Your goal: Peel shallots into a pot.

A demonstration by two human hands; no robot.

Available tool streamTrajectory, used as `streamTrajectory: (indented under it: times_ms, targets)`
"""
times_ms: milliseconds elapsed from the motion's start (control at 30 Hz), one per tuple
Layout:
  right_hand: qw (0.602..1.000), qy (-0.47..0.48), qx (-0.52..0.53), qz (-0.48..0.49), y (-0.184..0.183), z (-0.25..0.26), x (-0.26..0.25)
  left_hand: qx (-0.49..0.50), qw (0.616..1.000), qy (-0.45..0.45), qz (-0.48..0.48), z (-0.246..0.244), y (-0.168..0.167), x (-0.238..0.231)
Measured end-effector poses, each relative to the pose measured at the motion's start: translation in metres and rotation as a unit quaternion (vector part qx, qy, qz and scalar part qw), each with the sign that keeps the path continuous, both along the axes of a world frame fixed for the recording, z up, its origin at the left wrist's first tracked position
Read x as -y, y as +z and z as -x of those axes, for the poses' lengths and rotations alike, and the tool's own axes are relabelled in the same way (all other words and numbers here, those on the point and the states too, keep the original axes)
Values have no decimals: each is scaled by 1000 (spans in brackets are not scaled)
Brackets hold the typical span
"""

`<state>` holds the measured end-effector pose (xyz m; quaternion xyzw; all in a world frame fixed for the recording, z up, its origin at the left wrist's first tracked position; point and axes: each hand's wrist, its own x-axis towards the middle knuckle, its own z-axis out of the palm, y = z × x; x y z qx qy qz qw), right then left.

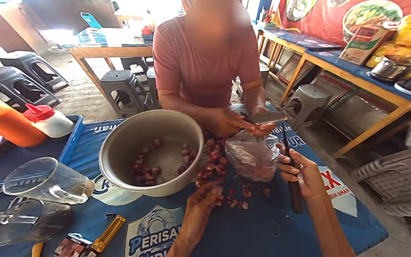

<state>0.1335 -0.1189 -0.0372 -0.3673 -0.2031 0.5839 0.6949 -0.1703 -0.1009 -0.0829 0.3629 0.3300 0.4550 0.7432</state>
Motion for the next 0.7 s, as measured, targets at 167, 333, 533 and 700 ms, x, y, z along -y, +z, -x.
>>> streamTrajectory:
  times_ms: [167, 333, 533, 700]
  targets:
    - [999, -2, 27, -25, -10, -1, 8, 115, 991, -38, 49, 6, 2, -4]
    - [998, -32, 43, -16, -10, -2, 10, 153, 985, -69, 48, 6, 0, -6]
    - [996, -56, 63, 20, -6, 0, 10, 160, 982, -93, 31, 5, -1, -8]
    - [992, -69, 96, 41, -6, 6, 7, 169, 979, -114, 8, 7, 0, -11]
